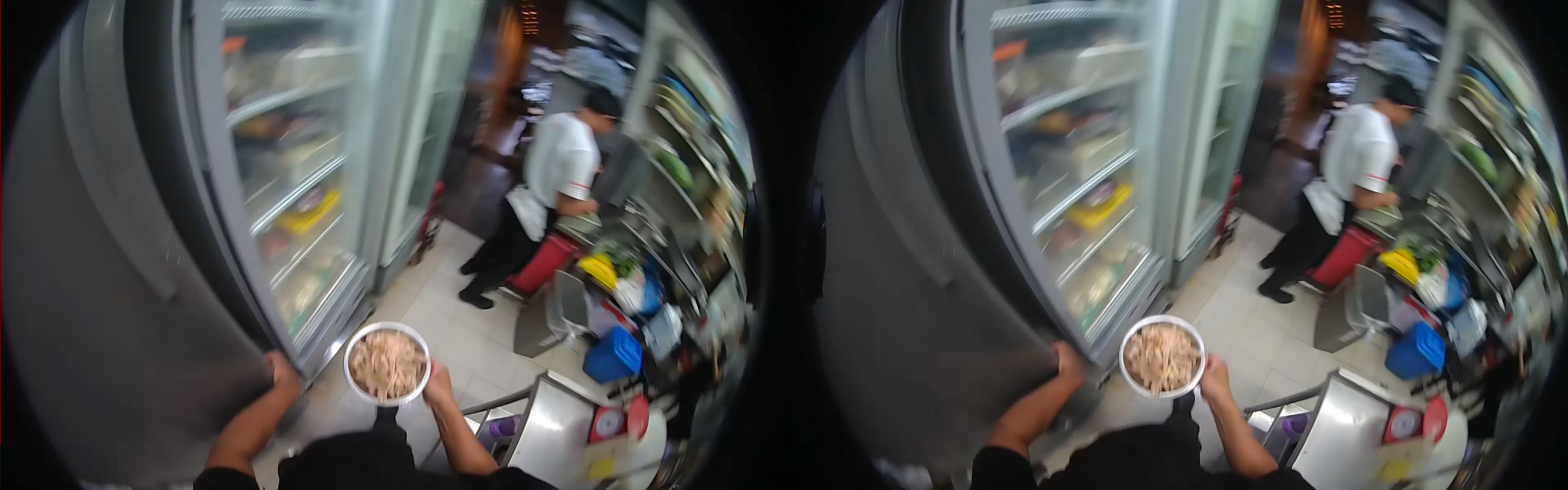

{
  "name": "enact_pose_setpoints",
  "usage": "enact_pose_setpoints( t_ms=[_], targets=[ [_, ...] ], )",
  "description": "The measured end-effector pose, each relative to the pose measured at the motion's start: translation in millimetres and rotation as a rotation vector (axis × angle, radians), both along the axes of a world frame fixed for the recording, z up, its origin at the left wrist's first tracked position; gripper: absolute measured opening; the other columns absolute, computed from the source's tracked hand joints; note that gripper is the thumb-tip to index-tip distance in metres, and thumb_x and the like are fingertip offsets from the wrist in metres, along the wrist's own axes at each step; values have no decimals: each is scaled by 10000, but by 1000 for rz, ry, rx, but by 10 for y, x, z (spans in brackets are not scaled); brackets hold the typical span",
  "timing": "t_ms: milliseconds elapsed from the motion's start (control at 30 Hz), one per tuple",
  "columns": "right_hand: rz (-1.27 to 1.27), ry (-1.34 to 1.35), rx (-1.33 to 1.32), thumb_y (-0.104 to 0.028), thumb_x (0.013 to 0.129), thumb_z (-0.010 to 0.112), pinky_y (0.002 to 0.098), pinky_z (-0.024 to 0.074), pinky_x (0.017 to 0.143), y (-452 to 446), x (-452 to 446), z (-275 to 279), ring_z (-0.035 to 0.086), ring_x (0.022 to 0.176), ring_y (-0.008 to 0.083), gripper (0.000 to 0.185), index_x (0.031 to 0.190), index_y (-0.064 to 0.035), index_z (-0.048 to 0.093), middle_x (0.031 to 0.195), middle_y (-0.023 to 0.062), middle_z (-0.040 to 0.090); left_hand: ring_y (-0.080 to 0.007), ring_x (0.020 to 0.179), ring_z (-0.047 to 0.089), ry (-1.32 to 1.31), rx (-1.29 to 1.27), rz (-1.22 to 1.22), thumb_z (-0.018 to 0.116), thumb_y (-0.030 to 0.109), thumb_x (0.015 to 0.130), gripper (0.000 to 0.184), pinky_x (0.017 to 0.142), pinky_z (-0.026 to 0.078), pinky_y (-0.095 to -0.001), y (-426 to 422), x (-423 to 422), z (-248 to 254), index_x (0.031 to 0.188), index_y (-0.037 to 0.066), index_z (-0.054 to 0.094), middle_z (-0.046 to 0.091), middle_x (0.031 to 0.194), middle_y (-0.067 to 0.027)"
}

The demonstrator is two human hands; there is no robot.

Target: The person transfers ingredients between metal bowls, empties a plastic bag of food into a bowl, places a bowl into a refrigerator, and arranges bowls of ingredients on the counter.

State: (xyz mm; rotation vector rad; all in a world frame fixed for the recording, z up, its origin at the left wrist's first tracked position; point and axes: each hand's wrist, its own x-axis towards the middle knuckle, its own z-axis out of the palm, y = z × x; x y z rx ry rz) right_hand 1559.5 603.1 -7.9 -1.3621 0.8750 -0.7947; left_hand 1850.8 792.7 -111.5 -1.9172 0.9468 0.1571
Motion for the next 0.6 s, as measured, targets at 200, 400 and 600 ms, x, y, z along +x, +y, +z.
enact_pose_setpoints(
  t_ms=[200,400,600],
  targets=[
    [445,-101,219,1,817,570,241,386,420,-775,948,-72,471,523,78,216,670,-102,450,592,-4,477,-350,1090,444,-86,42,151,458,286,867,425,885,336,-522,-45,-363,596,1201,63,597,537,1155,-155],
    [760,22,192,-46,849,590,241,405,377,-1133,1335,53,502,475,91,176,724,-78,471,621,9,522,-360,1142,428,-118,18,344,445,294,892,455,917,322,-523,-138,-532,606,1259,52,560,516,1240,-153],
    [1069,58,310,-84,895,580,240,419,391,-1204,1683,-86,516,482,89,172,746,-58,497,641,26,567,-366,1177,464,237,-702,714,495,369,871,496,971,343,-495,-337,-1364,404,1192,1,581,530,1234,-208]
  ],
)
